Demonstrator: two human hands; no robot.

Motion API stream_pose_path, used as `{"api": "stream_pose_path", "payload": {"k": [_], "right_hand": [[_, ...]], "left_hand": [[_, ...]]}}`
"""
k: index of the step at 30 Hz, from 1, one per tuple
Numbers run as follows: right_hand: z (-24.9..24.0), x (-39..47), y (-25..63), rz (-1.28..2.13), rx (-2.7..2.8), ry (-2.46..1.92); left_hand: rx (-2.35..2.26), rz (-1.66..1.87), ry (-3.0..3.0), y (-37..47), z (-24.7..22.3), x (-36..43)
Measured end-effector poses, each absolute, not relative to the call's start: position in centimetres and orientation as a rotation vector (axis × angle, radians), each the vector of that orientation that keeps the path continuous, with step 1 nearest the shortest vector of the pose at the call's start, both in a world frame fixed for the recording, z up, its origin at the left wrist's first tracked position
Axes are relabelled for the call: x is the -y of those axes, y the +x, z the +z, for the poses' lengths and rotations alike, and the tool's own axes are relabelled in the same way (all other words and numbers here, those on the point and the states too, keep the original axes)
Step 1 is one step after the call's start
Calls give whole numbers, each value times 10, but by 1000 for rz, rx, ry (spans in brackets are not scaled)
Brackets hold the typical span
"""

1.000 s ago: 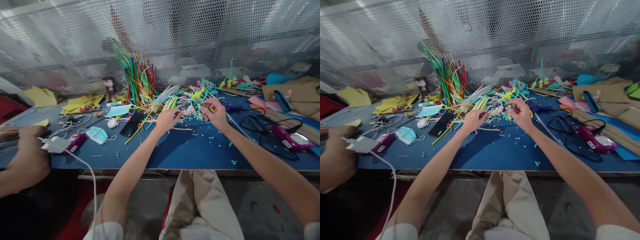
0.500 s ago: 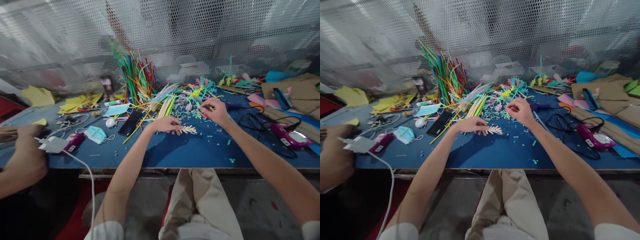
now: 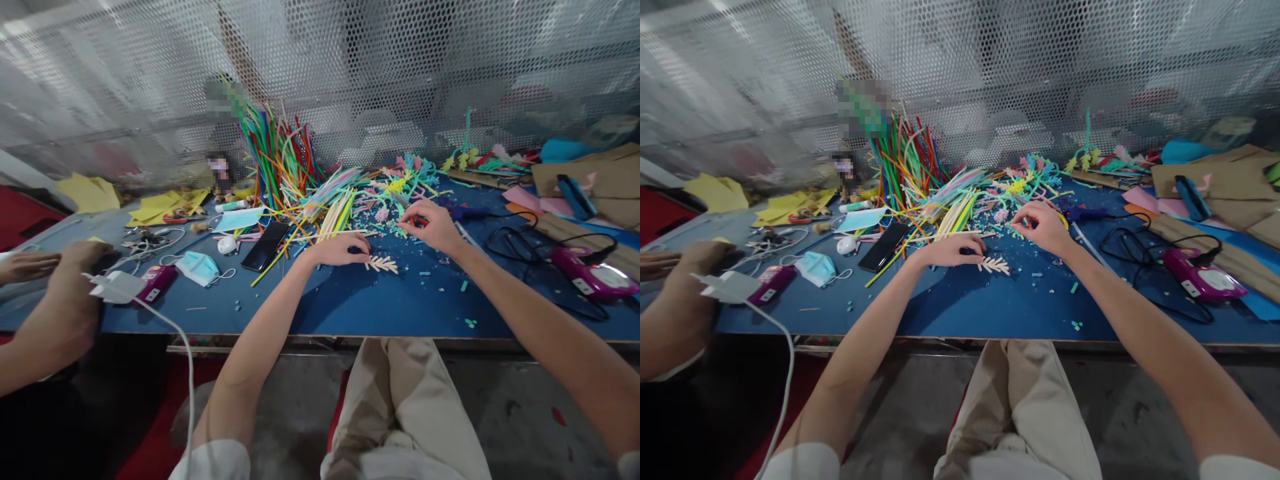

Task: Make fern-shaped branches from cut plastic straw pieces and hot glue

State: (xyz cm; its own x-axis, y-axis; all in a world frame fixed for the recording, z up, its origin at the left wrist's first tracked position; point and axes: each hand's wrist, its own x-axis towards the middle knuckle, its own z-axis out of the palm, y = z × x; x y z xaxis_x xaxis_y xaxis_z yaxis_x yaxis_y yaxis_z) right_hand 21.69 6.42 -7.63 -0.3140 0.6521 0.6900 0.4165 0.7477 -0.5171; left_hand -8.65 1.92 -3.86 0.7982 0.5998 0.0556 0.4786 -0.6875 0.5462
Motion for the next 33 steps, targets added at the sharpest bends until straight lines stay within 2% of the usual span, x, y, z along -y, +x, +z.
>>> {"api": "stream_pose_path", "payload": {"k": [10,22,33], "right_hand": [[-73,-58,211,280,2021,-714],[-68,-42,194,269,2069,-658],[-66,-32,186,301,1960,-719]], "left_hand": [[-978,395,2334,-86,-43,-15],[-1131,856,2440,-71,-44,-12],[-1088,921,2507,-62,-39,-1]]}}
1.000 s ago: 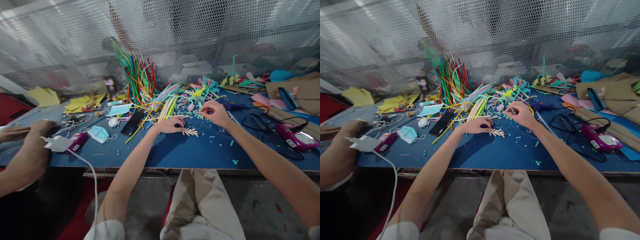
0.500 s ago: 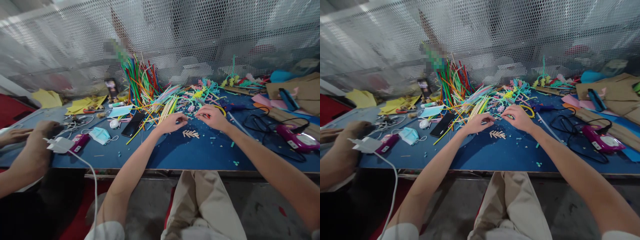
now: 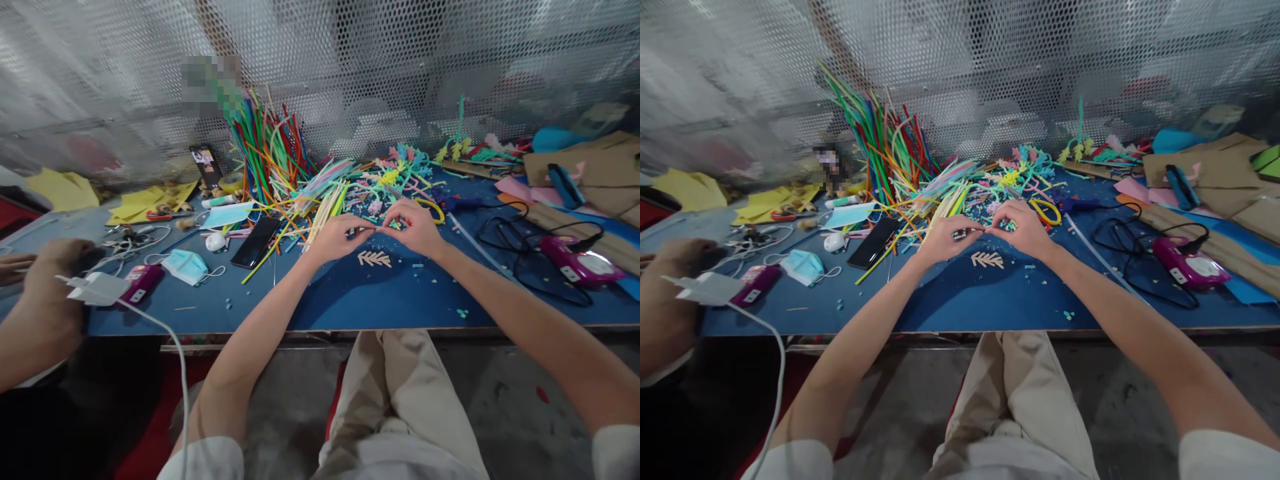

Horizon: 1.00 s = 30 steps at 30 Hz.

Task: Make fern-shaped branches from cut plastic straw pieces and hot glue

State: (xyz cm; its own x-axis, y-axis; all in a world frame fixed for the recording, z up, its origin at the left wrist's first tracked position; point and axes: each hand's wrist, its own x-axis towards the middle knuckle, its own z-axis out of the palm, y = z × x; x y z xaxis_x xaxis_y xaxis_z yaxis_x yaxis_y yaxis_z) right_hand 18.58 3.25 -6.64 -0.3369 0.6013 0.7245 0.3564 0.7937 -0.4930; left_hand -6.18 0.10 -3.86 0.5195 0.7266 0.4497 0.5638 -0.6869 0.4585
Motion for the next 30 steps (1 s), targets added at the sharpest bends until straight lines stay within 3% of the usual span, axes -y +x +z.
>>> {"api": "stream_pose_path", "payload": {"k": [8,30], "right_hand": [[-70,-33,187,267,1987,-723],[-74,-39,189,134,2139,-671]], "left_hand": [[-984,1019,2557,-60,-42,-2],[-1161,813,2712,-74,-49,-15]]}}
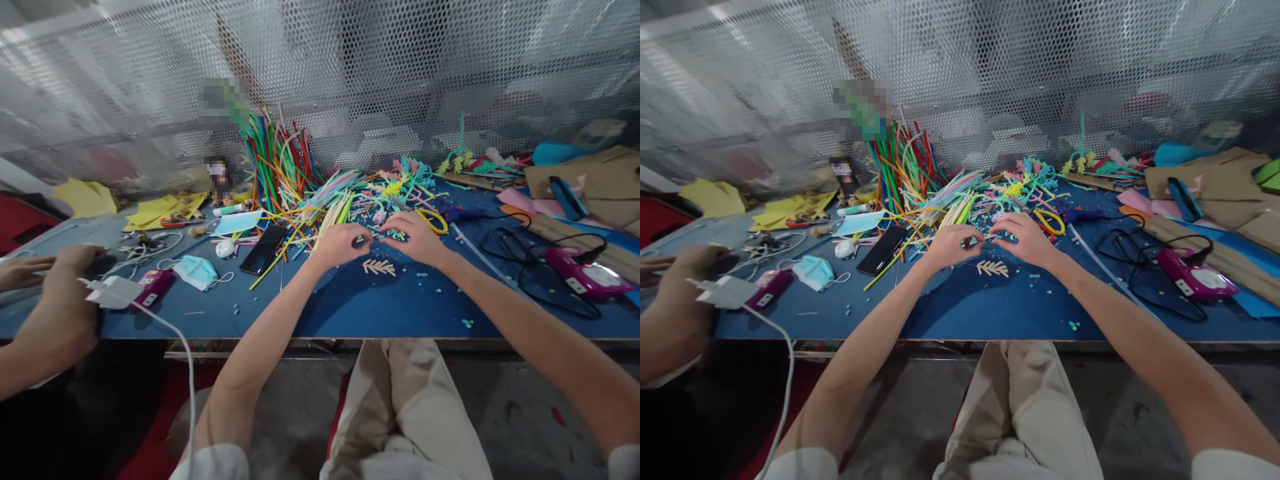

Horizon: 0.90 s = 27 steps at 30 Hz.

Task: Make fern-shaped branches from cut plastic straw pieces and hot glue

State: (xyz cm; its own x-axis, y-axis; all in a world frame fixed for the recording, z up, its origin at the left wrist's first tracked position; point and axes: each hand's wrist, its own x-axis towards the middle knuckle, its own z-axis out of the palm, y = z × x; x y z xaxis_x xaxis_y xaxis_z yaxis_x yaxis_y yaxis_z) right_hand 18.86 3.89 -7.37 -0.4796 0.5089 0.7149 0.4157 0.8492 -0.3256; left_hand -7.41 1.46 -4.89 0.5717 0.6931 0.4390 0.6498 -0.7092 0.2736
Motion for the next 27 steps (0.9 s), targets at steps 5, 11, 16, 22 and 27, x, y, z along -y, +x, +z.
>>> {"api": "stream_pose_path", "payload": {"k": [5,11,16,22,27], "right_hand": [[-76,-45,194,101,2170,-621],[-75,-51,200,120,2136,-593],[-73,-53,204,158,2113,-629],[-73,-54,207,204,2100,-679],[-73,-56,209,222,2110,-690]], "left_hand": [[-1200,838,2699,-78,-49,-15],[-1216,851,2707,-83,-46,-16],[-1306,865,2716,-84,-48,-21],[-1255,1046,2748,-88,-58,-30],[-1527,1524,2543,-101,-51,-36]]}}
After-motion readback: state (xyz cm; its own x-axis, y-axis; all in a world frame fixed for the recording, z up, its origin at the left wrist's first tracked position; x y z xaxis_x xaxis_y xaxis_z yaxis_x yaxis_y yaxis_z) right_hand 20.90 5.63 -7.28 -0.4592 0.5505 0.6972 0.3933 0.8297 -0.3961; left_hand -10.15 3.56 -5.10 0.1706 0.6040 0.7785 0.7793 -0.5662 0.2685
